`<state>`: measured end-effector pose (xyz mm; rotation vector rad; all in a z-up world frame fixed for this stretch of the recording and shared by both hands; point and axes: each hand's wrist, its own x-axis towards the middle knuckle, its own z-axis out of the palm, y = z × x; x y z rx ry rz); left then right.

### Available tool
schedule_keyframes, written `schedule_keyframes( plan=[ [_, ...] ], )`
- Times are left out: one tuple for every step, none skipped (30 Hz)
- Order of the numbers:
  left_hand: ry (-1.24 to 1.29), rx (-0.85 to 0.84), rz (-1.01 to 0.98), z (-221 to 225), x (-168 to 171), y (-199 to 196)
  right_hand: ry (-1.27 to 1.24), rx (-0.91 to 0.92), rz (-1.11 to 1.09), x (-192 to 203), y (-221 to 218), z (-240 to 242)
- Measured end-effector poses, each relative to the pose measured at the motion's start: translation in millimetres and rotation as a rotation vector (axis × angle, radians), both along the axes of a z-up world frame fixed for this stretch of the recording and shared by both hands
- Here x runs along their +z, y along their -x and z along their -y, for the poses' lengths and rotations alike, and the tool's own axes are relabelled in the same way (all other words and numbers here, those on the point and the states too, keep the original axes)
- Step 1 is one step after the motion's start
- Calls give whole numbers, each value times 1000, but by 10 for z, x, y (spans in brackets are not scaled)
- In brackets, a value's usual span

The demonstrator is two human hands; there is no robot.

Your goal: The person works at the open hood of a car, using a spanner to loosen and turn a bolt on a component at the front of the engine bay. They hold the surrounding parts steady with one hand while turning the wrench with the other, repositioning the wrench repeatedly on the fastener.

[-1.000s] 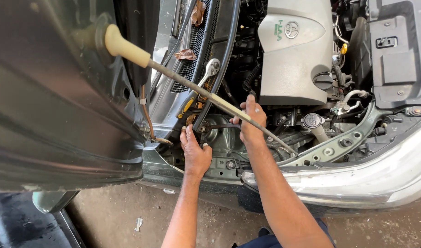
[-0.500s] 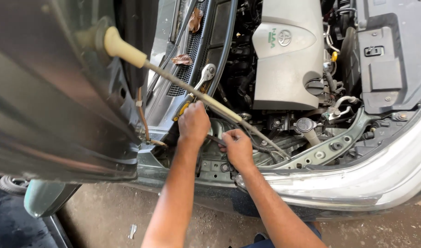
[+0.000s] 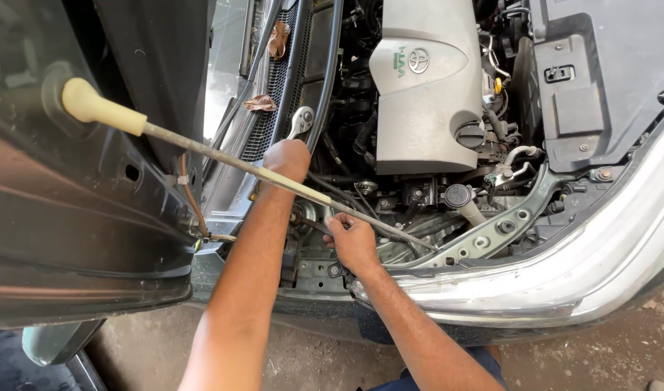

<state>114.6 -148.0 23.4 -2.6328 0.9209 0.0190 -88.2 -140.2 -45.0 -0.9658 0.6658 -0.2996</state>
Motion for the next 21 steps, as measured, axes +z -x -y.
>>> schedule_keyframes(
  plan=[
    [0, -7, -4, 4, 35, -7, -6, 12, -9, 19, 3, 17],
    [-1, -14, -8, 36, 55, -16, -7, 6, -6, 26, -3, 48],
    [-5, -18, -15, 34, 67, -14, -21, 16, -20, 32, 5, 51],
    [-10, -21, -22, 24, 80, -17, -35, 26, -33, 37, 8, 47],
    [-11, -15, -29, -13, 89, -13, -38, 33, -34, 31, 6, 38],
    [-13, -9, -37, -54, 100, -11, -36, 34, -29, 26, 3, 25],
    [-13, -9, -45, -66, 108, -10, -31, 30, -25, 19, -1, 32],
    [-13, -8, -52, -80, 115, -7, -32, 32, -26, 5, 5, 35],
    [-13, -9, -58, -92, 133, -13, -34, 27, -14, -2, -1, 37],
    [-13, -9, -64, -105, 152, -20, -35, 21, -1, -8, -7, 38],
    [-12, -8, -70, -118, 162, -31, -35, 24, -1, 2, -7, 37],
    [-12, -7, -76, -131, 173, -43, -41, 24, 1, 12, -8, 38],
    [-11, -9, -83, -126, 179, -53, -47, 21, 2, 19, -6, 49],
    [-10, -11, -91, -115, 187, -61, -47, 20, 1, 25, 2, 51],
    [-7, -13, -97, -98, 199, -73, -46, 22, -8, 32, 5, 60],
    [-5, -16, -103, -81, 211, -85, -44, 24, -18, 39, 8, 70],
    [-5, -15, -107, -84, 226, -107, -45, 26, -15, 43, 2, 66],
    [-5, -15, -111, -85, 240, -131, -41, 31, -17, 45, -4, 63],
    [-6, -17, -118, -79, 242, -148, -39, 34, -22, 40, -1, 63],
    [-7, -20, -125, -73, 247, -156, -41, 33, -22, 32, -2, 59],
    [-6, -22, -131, -61, 253, -167, -37, 31, -19, 23, -6, 62]
  ],
)
